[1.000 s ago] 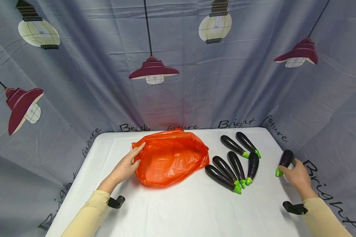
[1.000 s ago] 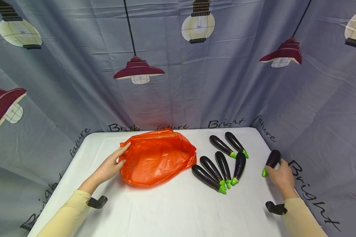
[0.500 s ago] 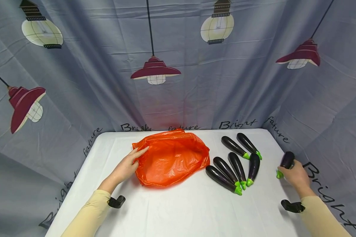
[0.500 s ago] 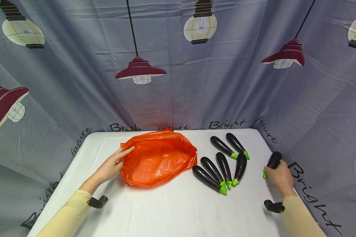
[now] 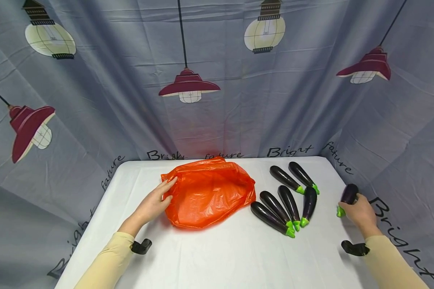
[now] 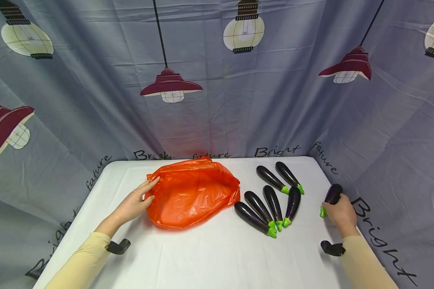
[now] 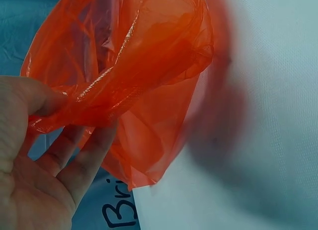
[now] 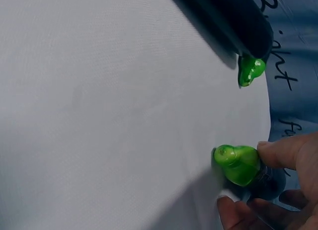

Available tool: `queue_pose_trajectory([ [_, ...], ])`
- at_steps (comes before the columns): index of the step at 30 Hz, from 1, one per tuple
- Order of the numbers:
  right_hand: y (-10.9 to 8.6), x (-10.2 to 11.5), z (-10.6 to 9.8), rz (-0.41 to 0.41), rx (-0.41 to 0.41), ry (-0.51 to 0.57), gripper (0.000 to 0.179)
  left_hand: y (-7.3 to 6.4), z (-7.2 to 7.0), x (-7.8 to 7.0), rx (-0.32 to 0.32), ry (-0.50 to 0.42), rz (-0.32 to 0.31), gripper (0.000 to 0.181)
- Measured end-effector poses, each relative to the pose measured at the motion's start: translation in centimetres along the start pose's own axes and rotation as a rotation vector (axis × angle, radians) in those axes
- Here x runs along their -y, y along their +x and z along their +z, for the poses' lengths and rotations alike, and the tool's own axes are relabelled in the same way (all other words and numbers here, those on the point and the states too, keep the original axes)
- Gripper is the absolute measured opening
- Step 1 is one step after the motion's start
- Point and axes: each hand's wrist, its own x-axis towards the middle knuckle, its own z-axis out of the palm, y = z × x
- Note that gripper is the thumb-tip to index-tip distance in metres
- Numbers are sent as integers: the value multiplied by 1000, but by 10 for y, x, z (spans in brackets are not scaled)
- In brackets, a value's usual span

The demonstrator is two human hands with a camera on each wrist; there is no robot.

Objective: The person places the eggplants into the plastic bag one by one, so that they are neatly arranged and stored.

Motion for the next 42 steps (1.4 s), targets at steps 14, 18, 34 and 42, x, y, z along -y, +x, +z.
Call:
queue_pose_trajectory([
  [14,6,0,-2,-61,47,55,92,0,-2,3,108,-63,-20,82],
  [18,7,-1,-2,-90,76,70,94,0,-2,3,117,-68,-11,83],
  [34,19,0,-13,-155,207,41,101,-2,-2,8,58,-71,58,84],
  [42,26,3,-16,-149,264,67,104,-1,-3,7,73,-83,35,84],
])
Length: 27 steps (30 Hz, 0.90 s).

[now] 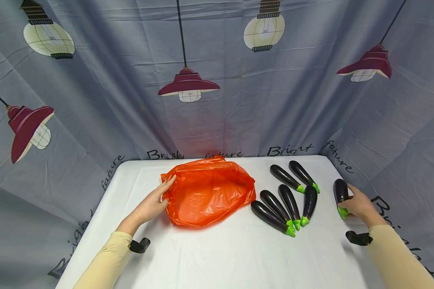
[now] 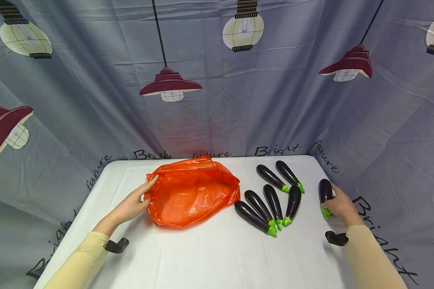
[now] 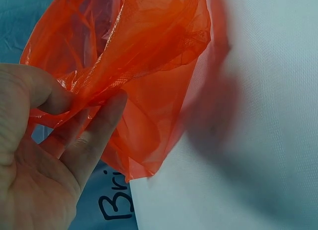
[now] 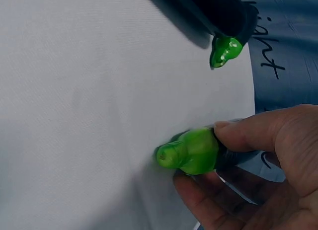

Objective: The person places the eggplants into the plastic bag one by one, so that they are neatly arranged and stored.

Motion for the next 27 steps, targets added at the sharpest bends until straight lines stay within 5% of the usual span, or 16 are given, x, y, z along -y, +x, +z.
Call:
queue_pose_trajectory([
  [27,1,3,-5,-23,43,-29,100,0,2,-1,-22,-7,-6,83],
])
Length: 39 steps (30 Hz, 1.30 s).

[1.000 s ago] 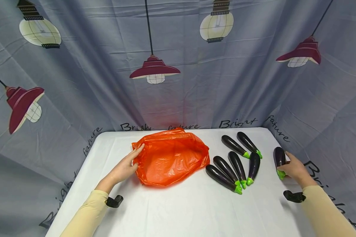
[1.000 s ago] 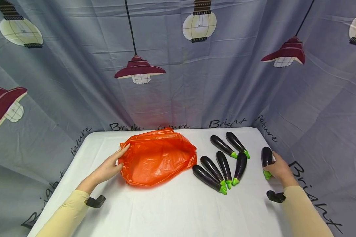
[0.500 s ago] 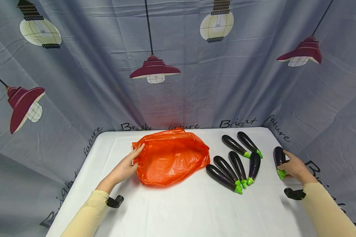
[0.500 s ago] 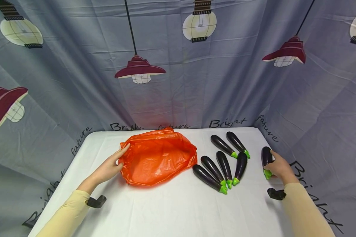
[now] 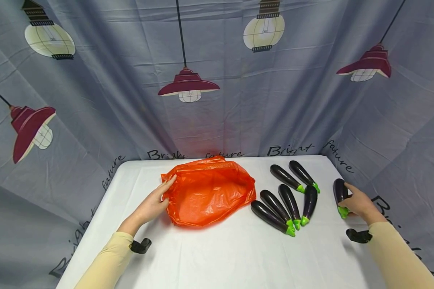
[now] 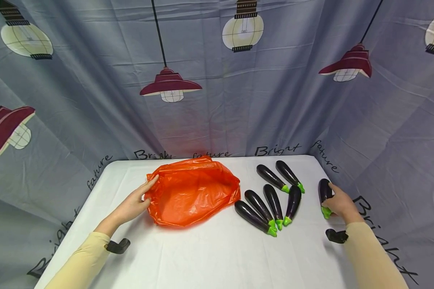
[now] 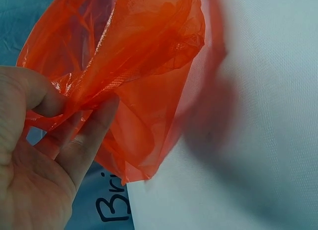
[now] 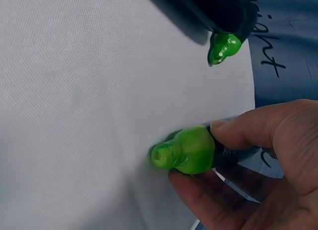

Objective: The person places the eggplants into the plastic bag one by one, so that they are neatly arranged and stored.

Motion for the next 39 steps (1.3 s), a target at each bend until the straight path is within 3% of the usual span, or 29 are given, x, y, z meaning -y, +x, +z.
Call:
queue_pose_trajectory([
  [12,-6,2,1,-2,-51,0,94,0,1,0,-7,-3,-11,83],
  [20,-11,16,-4,-108,-137,75,92,0,1,2,-17,12,-2,83],
  [39,-22,91,28,-335,34,513,99,1,2,3,-20,24,2,82],
])
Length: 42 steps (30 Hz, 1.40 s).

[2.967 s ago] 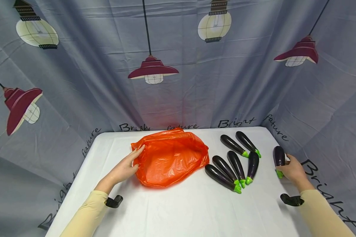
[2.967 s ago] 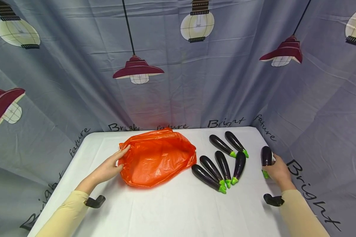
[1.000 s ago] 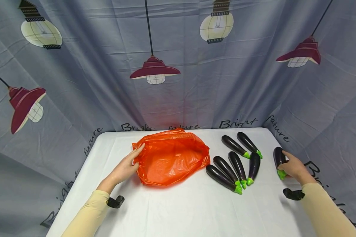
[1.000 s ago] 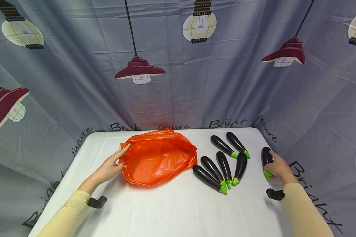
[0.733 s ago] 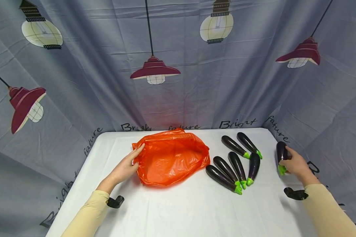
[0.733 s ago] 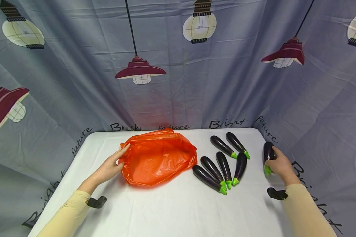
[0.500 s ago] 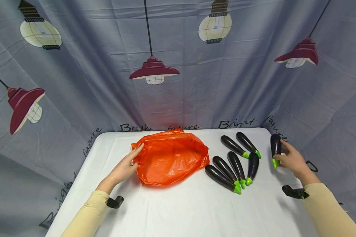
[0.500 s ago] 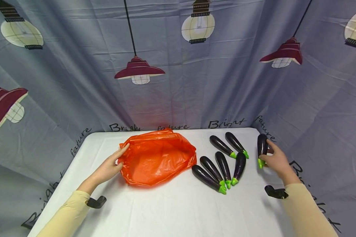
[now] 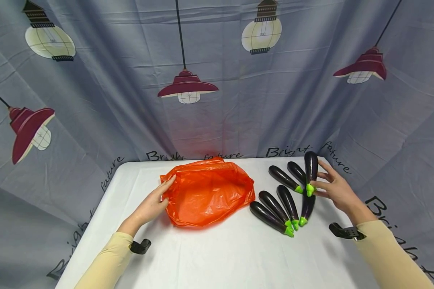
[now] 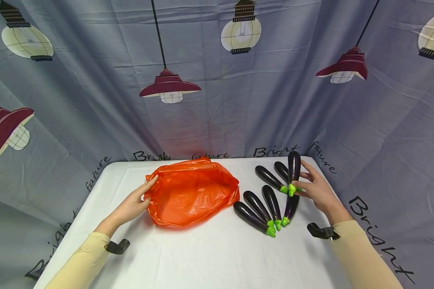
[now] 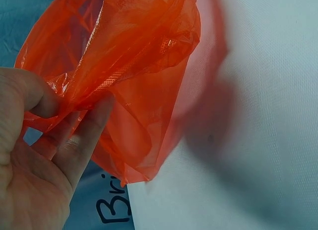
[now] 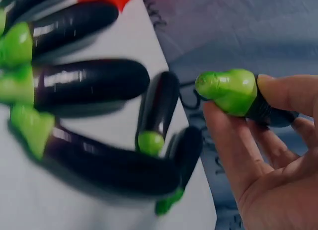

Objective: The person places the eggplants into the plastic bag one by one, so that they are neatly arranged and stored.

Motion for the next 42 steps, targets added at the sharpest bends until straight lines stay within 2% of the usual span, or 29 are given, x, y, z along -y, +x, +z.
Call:
queue_pose_trajectory([
  [6,6,13,23,-62,57,92,94,0,0,-1,1,3,2,82],
  [12,11,26,45,-81,100,140,92,0,0,-2,2,4,-1,82],
  [21,19,41,78,-76,195,214,92,0,0,-2,0,-17,-8,84],
  [29,25,48,108,-63,266,228,94,1,-2,-4,-6,-14,-5,83],
  [36,26,52,135,-64,364,276,89,1,-2,-4,-7,-21,-8,82],
  [42,26,53,159,-68,508,323,83,1,-1,-4,-8,-25,-15,84],
])
